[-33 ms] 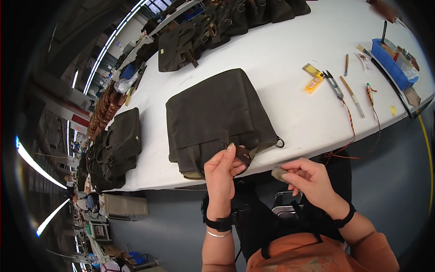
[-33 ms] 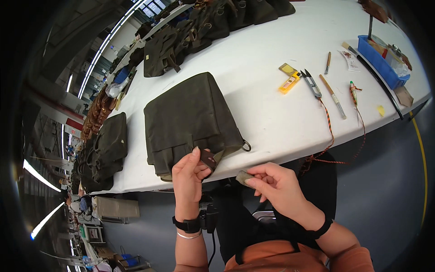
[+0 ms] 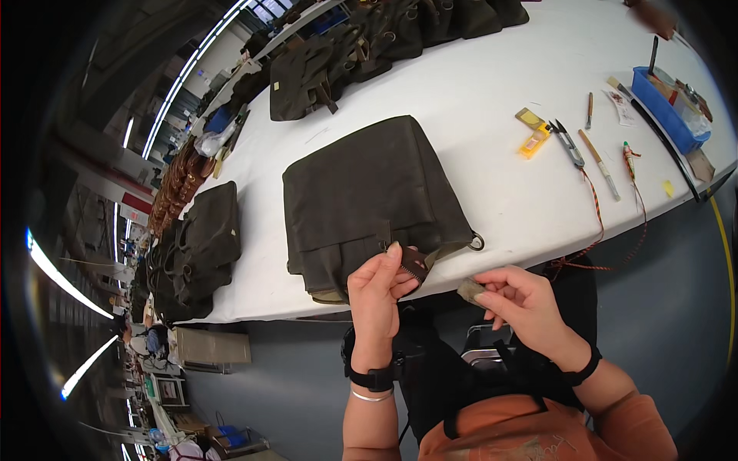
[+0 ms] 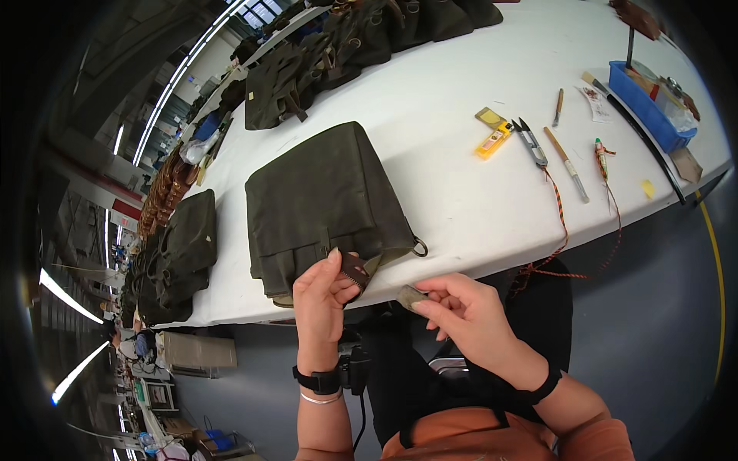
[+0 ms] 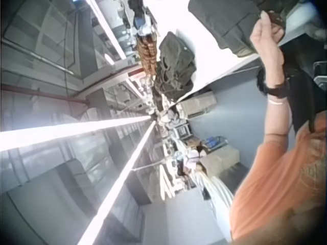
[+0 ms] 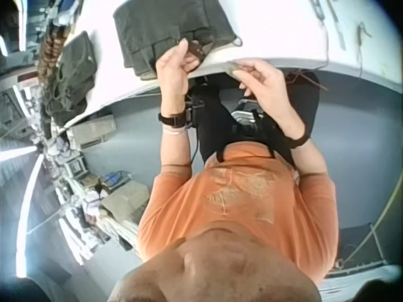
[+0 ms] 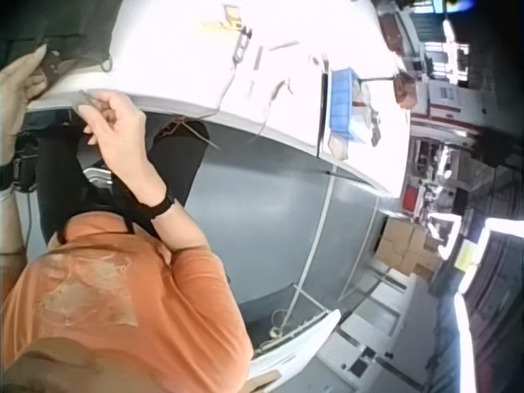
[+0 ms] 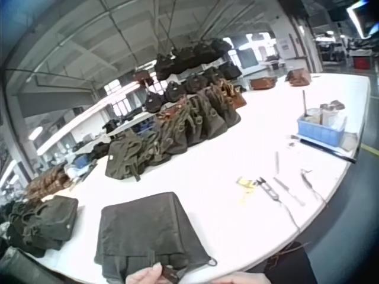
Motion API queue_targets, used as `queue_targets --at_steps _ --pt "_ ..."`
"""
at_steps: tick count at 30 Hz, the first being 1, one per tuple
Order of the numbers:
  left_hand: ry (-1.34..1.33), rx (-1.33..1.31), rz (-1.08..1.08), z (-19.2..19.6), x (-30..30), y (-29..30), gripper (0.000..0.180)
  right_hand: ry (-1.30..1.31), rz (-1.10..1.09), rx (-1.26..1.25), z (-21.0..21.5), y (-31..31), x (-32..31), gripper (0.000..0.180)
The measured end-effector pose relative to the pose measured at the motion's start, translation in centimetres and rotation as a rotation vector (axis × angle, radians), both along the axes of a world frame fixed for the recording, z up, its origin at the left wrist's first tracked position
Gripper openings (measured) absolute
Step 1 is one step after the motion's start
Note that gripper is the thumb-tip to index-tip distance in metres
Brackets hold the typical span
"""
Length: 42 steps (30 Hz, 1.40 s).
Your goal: The person repairs a dark green canvas bag by applying a substance to the zipper teeth using a small brush and a block. They open and close the zipper multiple times to test its function and smoothness.
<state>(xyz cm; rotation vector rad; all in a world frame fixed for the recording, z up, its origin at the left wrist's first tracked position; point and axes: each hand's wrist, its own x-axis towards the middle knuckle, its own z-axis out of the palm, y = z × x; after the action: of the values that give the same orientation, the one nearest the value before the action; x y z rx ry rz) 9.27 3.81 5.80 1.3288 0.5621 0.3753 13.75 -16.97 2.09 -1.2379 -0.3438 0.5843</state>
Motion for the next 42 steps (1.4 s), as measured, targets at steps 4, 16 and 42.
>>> queue_targets --at_steps 4,16,42 --pt "-0.011 -0.025 -0.004 -0.2 -0.1 0.3 0.028 -0.538 -0.137 -0.128 0.7 2.9 0.5 0.028" --pt "-0.048 -0.058 -0.018 -0.8 -0.5 0.3 0.03 -1.013 -0.172 -0.318 -1.3 3.1 -0.6 0.03" --pt "-0.074 -0.107 -0.081 -2.7 -1.0 0.4 0.029 -1.034 -0.231 -0.227 -1.7 4.8 -2.9 0.032"
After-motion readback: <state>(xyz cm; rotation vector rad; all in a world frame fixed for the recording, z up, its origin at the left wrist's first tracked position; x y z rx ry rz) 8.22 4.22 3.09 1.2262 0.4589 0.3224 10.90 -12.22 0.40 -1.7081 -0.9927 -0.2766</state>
